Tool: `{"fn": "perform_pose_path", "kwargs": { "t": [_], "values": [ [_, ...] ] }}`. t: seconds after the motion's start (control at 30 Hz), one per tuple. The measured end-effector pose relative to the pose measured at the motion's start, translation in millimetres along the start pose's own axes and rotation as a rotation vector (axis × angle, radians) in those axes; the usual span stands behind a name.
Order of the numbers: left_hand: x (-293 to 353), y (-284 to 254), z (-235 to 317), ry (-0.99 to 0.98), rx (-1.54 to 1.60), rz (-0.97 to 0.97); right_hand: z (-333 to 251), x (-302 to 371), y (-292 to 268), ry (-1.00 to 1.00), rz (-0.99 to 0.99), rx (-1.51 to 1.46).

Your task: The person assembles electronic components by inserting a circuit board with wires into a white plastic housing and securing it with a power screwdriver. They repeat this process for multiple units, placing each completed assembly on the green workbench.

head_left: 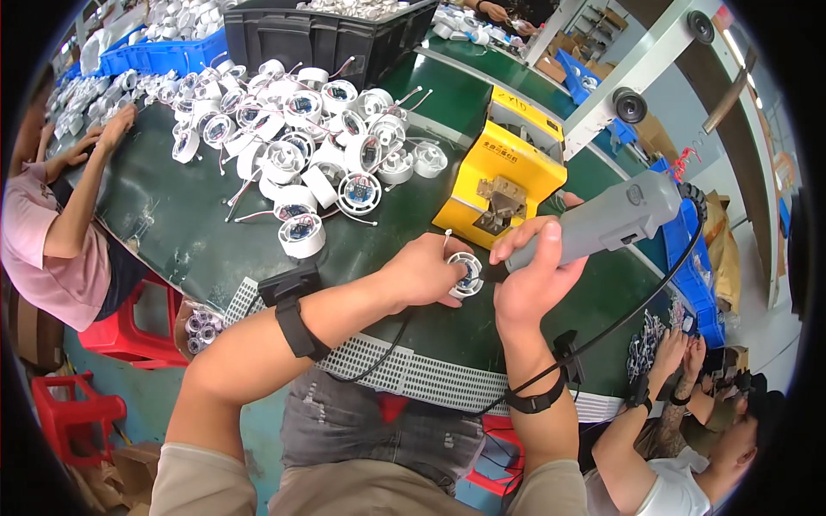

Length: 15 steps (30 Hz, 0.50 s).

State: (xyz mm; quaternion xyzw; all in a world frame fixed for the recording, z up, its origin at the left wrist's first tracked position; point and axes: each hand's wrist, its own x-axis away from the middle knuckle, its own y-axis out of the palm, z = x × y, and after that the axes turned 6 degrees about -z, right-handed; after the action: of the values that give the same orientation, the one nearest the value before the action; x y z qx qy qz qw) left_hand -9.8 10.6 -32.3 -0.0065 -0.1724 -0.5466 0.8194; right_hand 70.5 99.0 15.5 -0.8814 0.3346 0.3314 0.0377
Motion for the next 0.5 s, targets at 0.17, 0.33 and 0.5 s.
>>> {"fn": "perform_pose_path", "kwargs": {
  "t": [0.17,0.33,0.5],
  "values": [
    [4.4,0.6,2.8,-0.006,-0.024,-0.003,1.1,3.8,2.1,0.012,-0.029,0.016],
    [5.5,2.6,6.1,-0.015,-0.036,0.007,3.3,4.2,-0.6,0.014,-0.048,0.056],
    [8.0,2.5,6.4,0.0,-0.06,0.023,4.3,5.7,2.3,0.023,-0.069,0.075]
  ]
}}
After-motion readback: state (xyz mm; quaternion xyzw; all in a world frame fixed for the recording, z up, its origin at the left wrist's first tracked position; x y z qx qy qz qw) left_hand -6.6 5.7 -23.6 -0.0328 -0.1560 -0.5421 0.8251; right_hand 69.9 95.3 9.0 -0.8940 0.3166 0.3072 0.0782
